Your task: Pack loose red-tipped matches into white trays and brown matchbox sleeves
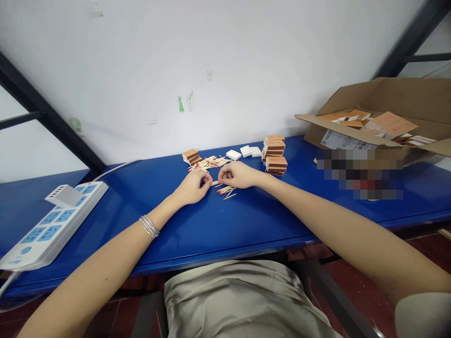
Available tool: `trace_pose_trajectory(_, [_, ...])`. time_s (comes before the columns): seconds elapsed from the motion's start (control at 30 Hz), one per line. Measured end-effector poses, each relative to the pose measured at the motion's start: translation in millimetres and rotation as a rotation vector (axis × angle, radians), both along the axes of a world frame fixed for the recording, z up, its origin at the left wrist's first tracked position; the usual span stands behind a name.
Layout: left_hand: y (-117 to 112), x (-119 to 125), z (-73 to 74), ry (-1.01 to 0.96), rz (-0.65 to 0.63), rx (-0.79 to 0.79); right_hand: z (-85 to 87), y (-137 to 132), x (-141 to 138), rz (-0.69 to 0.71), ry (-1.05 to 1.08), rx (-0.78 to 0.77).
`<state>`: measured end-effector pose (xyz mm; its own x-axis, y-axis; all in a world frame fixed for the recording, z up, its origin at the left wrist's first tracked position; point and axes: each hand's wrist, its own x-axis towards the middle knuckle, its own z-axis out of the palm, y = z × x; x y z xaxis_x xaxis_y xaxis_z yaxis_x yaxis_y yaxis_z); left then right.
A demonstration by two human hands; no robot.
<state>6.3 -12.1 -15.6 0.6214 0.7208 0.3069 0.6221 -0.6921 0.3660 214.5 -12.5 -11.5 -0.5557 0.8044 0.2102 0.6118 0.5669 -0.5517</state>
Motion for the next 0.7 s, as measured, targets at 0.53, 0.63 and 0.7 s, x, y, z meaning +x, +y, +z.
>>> trace_pose_trajectory(0.53, [1,0,0.1,-0.010,0.002,-0.011,0.9,3,7,0.048,0.006,-0.073])
trace_pose_trajectory(0.63, [1,0,0.1,-0.014,0.002,-0.012,-4.0,4,5,0.021,0.049,-0.001])
trace_pose_trajectory(0.7, [1,0,0.1,-0.013,0.002,-0.014,-6.4,5,3,0.021,0.049,0.013])
